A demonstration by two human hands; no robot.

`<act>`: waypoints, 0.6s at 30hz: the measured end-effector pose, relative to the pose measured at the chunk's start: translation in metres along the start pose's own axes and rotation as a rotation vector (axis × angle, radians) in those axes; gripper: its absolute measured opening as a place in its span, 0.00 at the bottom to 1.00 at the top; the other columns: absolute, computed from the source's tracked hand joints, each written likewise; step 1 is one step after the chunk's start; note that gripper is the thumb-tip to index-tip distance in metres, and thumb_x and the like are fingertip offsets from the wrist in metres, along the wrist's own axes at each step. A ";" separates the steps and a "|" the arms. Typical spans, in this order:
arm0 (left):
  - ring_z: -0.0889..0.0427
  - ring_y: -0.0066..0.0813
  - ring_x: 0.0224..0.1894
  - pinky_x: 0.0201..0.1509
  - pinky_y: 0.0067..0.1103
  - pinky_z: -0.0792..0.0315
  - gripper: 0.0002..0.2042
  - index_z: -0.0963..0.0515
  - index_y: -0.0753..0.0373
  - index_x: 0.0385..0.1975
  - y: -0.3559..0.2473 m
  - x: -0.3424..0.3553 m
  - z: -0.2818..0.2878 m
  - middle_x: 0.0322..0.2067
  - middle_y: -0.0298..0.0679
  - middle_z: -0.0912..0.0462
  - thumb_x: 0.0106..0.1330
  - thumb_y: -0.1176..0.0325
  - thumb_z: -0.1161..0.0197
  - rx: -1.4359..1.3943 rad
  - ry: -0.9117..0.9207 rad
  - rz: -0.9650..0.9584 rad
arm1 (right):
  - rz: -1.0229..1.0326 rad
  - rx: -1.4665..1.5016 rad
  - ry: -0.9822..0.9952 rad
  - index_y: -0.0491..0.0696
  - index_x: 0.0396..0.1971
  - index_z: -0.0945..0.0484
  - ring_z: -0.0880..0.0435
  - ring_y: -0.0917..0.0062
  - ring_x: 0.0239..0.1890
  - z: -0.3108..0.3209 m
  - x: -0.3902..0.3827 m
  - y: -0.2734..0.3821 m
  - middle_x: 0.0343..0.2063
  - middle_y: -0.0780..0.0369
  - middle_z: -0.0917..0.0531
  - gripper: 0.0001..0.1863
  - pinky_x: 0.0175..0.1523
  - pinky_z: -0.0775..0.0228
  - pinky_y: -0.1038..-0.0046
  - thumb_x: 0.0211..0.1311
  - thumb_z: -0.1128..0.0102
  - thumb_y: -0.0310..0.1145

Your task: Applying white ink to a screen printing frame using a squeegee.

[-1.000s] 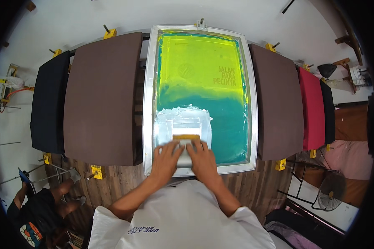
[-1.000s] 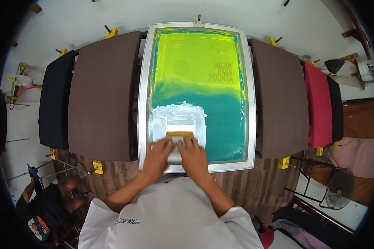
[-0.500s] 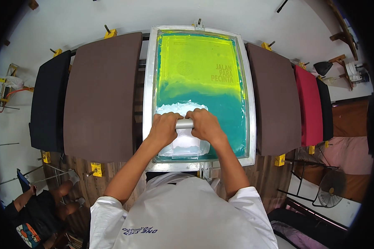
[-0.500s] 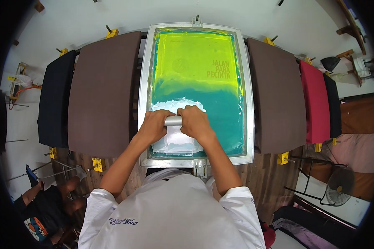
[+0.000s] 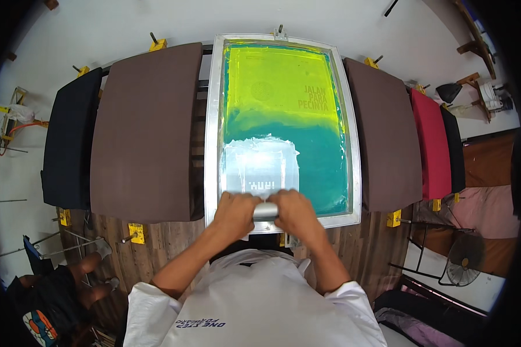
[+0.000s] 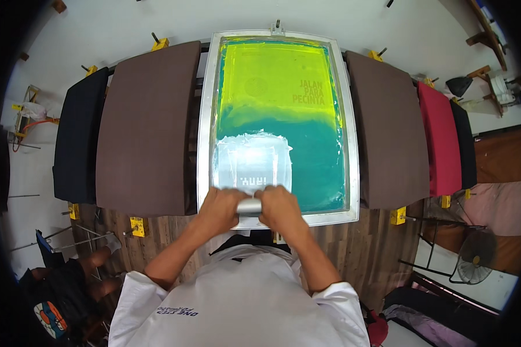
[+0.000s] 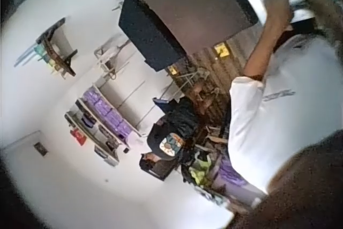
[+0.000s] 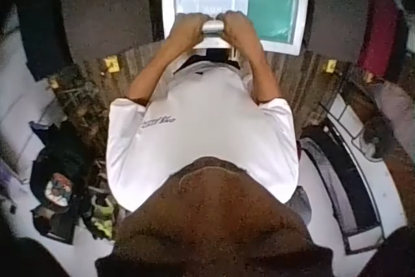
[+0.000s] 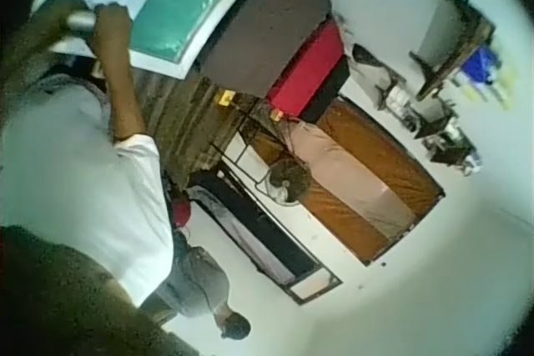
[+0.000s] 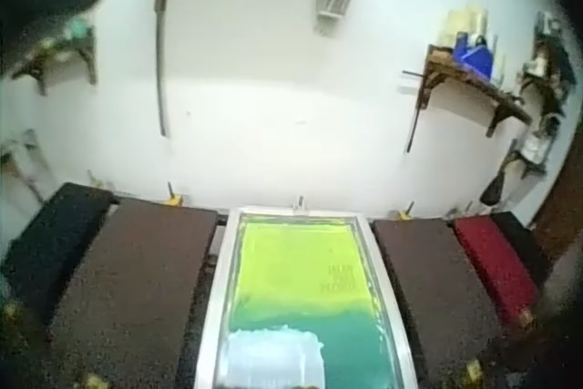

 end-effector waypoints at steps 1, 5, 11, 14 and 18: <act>0.19 0.39 0.42 0.47 0.33 0.36 0.17 0.18 0.61 0.41 0.001 0.010 0.006 0.37 0.43 0.16 0.48 0.80 0.38 0.004 -0.047 -0.016 | -0.017 0.009 -0.029 0.48 0.38 0.17 0.19 0.56 0.41 0.008 0.012 -0.003 0.36 0.55 0.17 0.18 0.46 0.25 0.57 0.40 0.37 0.22; 0.20 0.41 0.47 0.52 0.35 0.35 0.19 0.21 0.61 0.46 0.022 0.035 0.001 0.43 0.42 0.18 0.53 0.83 0.43 0.028 -0.297 -0.059 | 0.065 -0.138 -0.223 0.47 0.41 0.21 0.21 0.58 0.44 0.006 0.041 -0.008 0.41 0.56 0.21 0.20 0.43 0.24 0.60 0.42 0.38 0.20; 0.25 0.39 0.56 0.58 0.36 0.38 0.26 0.24 0.63 0.52 -0.006 -0.037 -0.036 0.52 0.45 0.23 0.47 0.84 0.39 0.057 -0.229 -0.049 | 0.059 0.007 -0.250 0.46 0.47 0.23 0.26 0.58 0.52 -0.037 -0.032 0.003 0.49 0.55 0.25 0.30 0.47 0.25 0.59 0.35 0.35 0.17; 0.21 0.38 0.46 0.52 0.35 0.38 0.19 0.19 0.61 0.43 -0.010 -0.032 -0.024 0.39 0.42 0.18 0.48 0.79 0.36 0.065 -0.219 -0.064 | 0.058 0.035 -0.145 0.46 0.43 0.19 0.22 0.57 0.46 -0.024 -0.029 0.000 0.42 0.55 0.20 0.24 0.48 0.25 0.59 0.37 0.35 0.19; 0.18 0.41 0.35 0.44 0.36 0.36 0.11 0.18 0.56 0.34 0.016 0.027 0.001 0.29 0.40 0.17 0.50 0.75 0.37 0.124 -0.187 -0.048 | 0.056 -0.096 -0.136 0.53 0.39 0.17 0.18 0.57 0.39 0.009 0.025 -0.010 0.34 0.55 0.18 0.16 0.44 0.23 0.57 0.46 0.36 0.25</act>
Point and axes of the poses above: each hand's wrist, its own x-axis towards the middle knuckle, its own z-axis out of the back of the hand, y = z × x, the point moved 3 cm from there along x, towards the middle knuckle
